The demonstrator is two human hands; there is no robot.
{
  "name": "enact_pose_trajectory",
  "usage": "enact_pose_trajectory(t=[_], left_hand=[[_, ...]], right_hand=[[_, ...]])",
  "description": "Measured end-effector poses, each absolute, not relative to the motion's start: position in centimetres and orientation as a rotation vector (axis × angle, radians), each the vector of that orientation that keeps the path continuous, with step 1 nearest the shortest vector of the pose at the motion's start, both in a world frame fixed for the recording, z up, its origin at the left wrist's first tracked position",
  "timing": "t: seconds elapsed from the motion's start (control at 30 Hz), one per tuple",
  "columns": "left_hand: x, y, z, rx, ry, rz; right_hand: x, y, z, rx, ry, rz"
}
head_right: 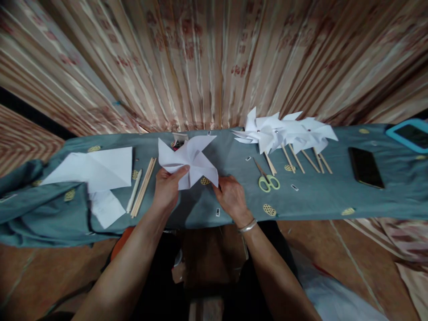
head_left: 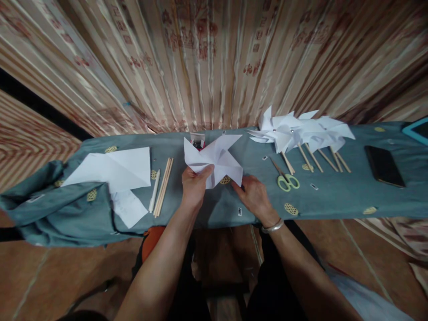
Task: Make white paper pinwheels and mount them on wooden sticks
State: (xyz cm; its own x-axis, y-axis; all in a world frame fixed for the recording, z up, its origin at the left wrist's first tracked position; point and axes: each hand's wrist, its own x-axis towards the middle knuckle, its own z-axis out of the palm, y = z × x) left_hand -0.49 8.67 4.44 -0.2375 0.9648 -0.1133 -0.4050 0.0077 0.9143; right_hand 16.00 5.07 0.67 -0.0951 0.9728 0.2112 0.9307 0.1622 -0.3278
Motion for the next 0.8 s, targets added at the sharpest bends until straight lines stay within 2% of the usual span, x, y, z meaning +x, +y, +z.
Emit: enact_pose_trajectory(t=[0.6,0.8], left_hand=[[0.0,8.4,4.3,0.723,1.081,1.473],[-0.1,8.2,4.5,0.73,1.063,1.493]], right_hand=[[16.4,4.1,1.7,-1.866,-2.166,0.166],[17.3,4.0,1.4,-1.801,-2.136,0.283]])
